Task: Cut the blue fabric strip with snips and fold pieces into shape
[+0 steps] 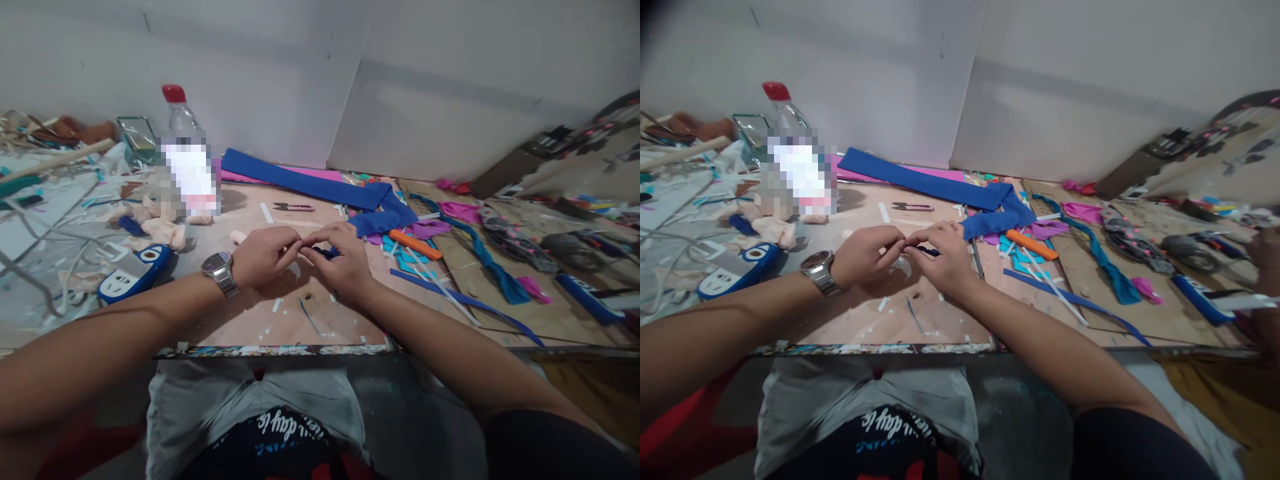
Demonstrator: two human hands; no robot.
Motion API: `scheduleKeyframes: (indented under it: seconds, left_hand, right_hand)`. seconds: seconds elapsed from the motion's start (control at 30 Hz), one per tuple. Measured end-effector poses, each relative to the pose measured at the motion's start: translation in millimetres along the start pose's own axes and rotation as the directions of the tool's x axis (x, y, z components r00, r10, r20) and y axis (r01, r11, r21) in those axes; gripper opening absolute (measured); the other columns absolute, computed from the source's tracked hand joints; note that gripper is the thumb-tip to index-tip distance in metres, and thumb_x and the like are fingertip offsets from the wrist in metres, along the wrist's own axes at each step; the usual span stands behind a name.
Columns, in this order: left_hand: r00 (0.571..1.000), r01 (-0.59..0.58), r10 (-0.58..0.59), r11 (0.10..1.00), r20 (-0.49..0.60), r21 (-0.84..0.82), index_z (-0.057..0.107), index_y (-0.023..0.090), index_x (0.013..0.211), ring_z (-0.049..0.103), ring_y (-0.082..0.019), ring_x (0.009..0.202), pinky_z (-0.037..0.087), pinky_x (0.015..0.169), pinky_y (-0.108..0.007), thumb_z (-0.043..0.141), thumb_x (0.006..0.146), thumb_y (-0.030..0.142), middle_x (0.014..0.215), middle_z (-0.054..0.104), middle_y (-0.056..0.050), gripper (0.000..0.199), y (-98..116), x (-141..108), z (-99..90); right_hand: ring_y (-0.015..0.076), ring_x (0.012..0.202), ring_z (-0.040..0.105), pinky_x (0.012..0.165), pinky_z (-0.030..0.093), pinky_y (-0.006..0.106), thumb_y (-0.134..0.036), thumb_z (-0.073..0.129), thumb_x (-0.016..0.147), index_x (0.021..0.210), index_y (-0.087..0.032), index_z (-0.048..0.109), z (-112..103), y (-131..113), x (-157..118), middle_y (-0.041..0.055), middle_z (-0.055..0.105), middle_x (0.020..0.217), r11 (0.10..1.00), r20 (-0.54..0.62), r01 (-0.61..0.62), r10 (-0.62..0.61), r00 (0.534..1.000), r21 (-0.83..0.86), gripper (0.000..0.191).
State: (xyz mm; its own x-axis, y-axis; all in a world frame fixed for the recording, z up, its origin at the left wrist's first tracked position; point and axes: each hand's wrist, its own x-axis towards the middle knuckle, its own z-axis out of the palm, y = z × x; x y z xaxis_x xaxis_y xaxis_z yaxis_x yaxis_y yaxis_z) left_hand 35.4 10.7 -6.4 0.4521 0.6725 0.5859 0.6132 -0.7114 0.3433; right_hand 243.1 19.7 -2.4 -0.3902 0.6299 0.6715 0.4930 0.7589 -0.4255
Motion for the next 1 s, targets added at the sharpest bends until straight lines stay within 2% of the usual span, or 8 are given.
scheduleKeyframes:
  seconds: [0.27,0.63,0.77,0.9,1.0]
  left_hand:
    - [1.000,0.027,-0.028,0.998,-0.014,-0.057,0.067,0.018,0.083,0.056,-0.015,0.065,0.041,0.063,-0.028,0.047,0.104,0.034,0.072,0.065,-0.002,0.033,-3.2,-0.3,-0.5]
    - [1.000,-0.005,0.005,0.997,-0.002,-0.078,0.064,0.018,0.079,0.055,-0.015,0.065,0.040,0.063,-0.028,0.044,0.105,0.036,0.070,0.062,-0.002,0.037,-1.9,0.3,0.6]
    - [1.000,0.003,-0.003,0.991,0.004,-0.132,0.062,0.018,0.076,0.054,-0.014,0.063,0.040,0.061,-0.027,0.046,0.104,0.036,0.068,0.061,-0.001,0.037,1.0,0.4,-0.5]
    - [1.000,0.010,-0.012,0.977,-0.009,-0.213,0.066,0.017,0.084,0.060,-0.015,0.069,0.044,0.066,-0.028,0.044,0.105,0.034,0.075,0.067,-0.003,0.034,1.7,-1.3,-3.3]
    - [1.000,-0.031,0.030,0.976,-0.010,-0.217,0.069,0.017,0.095,0.063,-0.016,0.075,0.048,0.071,-0.030,0.045,0.104,0.033,0.085,0.071,-0.005,0.030,0.6,-1.9,-5.3]
  right_hand:
    - [0.0240,0.093,0.069,0.092,0.045,0.044,-0.035,0.077,0.091,0.099,-0.025,0.076,-1.7,-0.9,1.4,0.0029,0.079,0.094,0.997,0.066,-0.060,0.057,0.996,0.039,0.013]
    - [0.0229,0.089,0.067,0.093,0.044,0.044,-0.031,0.074,0.092,0.089,-0.024,0.072,0.8,0.4,0.1,0.0015,0.077,0.089,0.999,0.087,-0.036,0.033,0.996,0.037,0.007]
    - [0.0226,0.089,0.067,0.094,0.043,0.043,-0.029,0.070,0.094,0.089,-0.024,0.069,0.3,-0.6,-0.3,0.0014,0.075,0.089,1.000,0.102,-0.005,0.002,0.995,0.031,0.007]
    - [0.0219,0.088,0.067,0.092,0.043,0.042,-0.028,0.071,0.093,0.088,-0.024,0.067,0.3,-0.1,-0.5,0.0008,0.074,0.088,0.999,0.071,-0.005,0.002,0.997,0.047,0.007]
    - [0.0221,0.088,0.066,0.091,0.043,0.042,-0.030,0.073,0.092,0.088,-0.025,0.068,-0.2,1.0,0.1,0.0003,0.074,0.087,0.999,0.033,-0.019,0.017,0.999,0.040,0.009]
